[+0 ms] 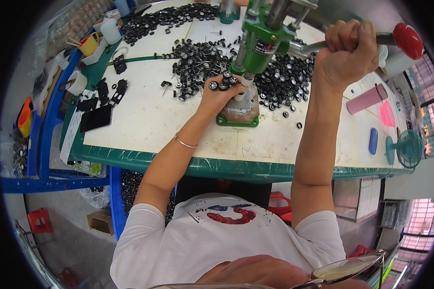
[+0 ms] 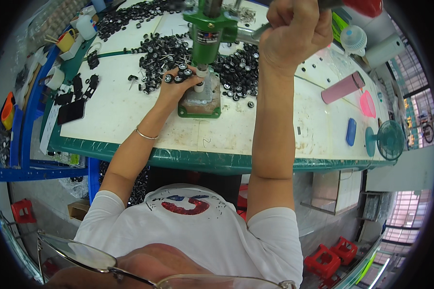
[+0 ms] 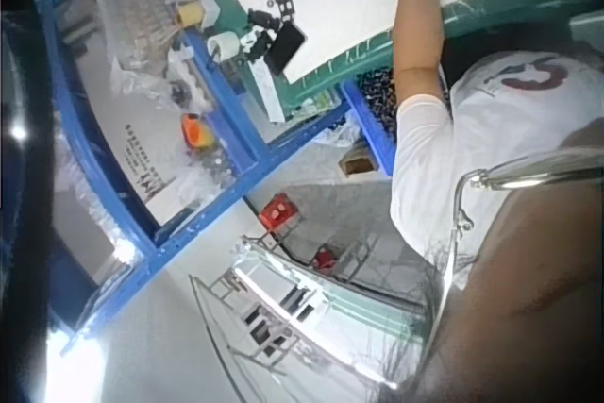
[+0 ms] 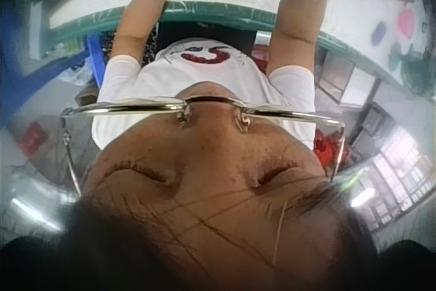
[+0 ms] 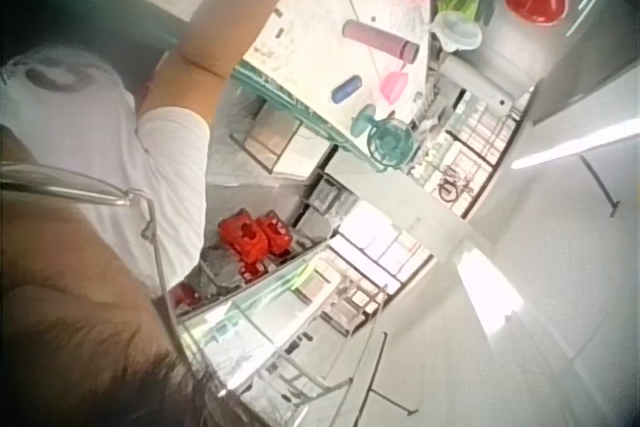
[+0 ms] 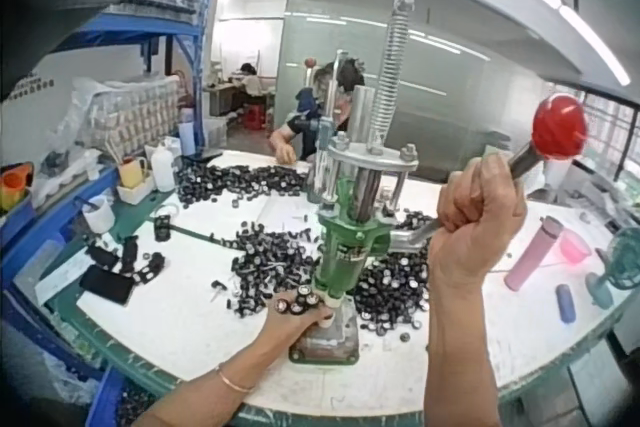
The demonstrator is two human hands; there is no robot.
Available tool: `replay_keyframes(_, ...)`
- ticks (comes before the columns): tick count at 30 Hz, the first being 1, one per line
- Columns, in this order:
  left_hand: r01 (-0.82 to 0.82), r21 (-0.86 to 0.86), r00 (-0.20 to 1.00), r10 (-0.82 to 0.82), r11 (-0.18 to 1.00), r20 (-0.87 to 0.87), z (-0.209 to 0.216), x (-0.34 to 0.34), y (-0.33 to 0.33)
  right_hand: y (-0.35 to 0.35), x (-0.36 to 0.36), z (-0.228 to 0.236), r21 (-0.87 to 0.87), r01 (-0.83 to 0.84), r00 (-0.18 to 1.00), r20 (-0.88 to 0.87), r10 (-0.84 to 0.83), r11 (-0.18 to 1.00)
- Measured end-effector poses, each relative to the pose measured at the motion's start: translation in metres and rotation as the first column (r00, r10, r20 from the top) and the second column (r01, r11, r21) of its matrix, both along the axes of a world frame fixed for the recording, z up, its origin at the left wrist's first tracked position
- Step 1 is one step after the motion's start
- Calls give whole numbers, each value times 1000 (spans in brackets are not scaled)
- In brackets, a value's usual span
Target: The person assembles small plastic components and rubber seals using a manual press at a workbench.
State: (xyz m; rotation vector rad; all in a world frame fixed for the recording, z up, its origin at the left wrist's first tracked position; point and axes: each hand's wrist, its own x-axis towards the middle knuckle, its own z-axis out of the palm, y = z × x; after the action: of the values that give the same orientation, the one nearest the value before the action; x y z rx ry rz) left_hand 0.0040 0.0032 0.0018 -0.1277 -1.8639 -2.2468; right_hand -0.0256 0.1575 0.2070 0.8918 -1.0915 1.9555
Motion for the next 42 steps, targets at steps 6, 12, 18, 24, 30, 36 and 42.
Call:
replay_keyframes(6,28,137,992,-44,990,116,-4,0,-3,-1,-5,9,31,-32,993,114,29,999)
replay_keyframes(12,20,347,990,-68,938,127,2,-4,-2,13,-94,30,-38,-535,739,463,489,844)
replay_keyframes(18,-93,381,988,38,920,150,-15,-12,-66,3,-102,18,218,-304,777,619,109,928)
replay_keyframes(24,-213,-371,937,296,904,185,4,2,-74,34,-77,-39,335,-110,768,626,-134,936)
replay_keyframes(30,-358,-706,917,371,612,-144,-10,-19,-65,112,-38,-143,643,-207,656,650,-383,737)
replay_keyframes(36,-235,-652,941,337,721,33,-18,-40,-74,141,10,-221,953,-108,707,273,-653,282)
replay_keyframes(42,-71,-751,971,217,657,99,-21,-30,-62,123,28,-215,995,-70,695,96,-712,66)
